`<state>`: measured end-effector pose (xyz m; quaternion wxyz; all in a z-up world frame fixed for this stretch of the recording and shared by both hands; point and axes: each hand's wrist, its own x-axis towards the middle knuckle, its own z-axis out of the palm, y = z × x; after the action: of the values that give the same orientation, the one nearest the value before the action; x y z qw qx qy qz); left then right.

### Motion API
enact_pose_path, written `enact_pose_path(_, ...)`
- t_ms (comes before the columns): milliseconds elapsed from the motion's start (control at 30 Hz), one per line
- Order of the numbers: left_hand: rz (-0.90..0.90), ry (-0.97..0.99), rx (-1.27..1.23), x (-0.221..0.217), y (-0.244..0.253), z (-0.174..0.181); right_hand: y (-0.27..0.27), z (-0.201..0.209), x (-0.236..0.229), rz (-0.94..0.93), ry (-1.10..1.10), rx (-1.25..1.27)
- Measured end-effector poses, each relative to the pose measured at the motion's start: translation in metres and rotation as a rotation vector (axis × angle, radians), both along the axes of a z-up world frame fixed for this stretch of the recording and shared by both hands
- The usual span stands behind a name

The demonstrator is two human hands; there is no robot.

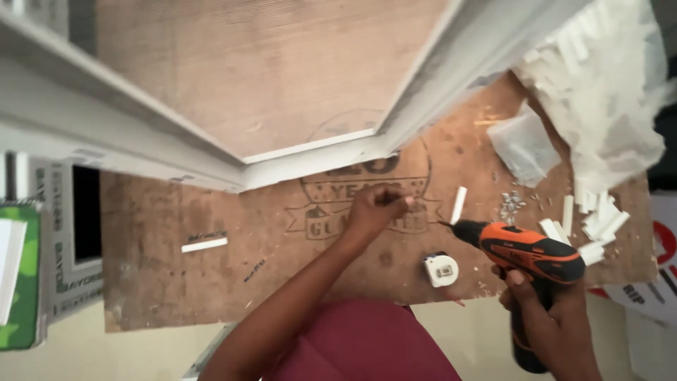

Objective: The recorder is assembling a white window frame by measuring and then securing various trim components using a power drill and screws.

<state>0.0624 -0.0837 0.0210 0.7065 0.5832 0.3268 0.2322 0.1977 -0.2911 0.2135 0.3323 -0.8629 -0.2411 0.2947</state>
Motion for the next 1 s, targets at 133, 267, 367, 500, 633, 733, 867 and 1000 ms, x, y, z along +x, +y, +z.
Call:
enact_pose_path(133,0.110,-0.174,-0.473,-0.029,0.019,0.003,0.039,0.020,-0.030,0.029,0.103,0.209)
enact_pose_path(267,0.107,-0.447,-0.486,-0.048,0.028,-0.005,0.057,0.026,-0.046,0.072,0.168,0.275)
enact_pose_path(367,0.105,-0.446,-0.420,-0.057,0.035,-0.004,0.063,0.025,-0.050,0.066,0.195,0.209)
enact_pose_path(500,0.049,-0.403,-0.422,-0.061,0.042,-0.001,0.071,0.031,-0.054,0.081,0.131,0.082)
enact_pose_path(633,-0.008,-0.354,-0.269,-0.060,0.042,-0.004,0.083,0.041,-0.059,0.166,0.097,0.127)
enact_pose_path(733,-0.016,-0.330,-0.197,-0.058,0.043,-0.003,0.085,0.043,-0.058,0.160,0.057,0.055)
enact_pose_path(867,-0.048,-0.329,-0.111,-0.063,0.049,0.008,0.083,0.041,-0.052,0.176,0.012,-0.094)
enact_pose_path(1000,-0.013,-0.195,0.068,-0.064,0.051,0.006,0.102,0.051,-0.059,0.230,0.061,-0.056)
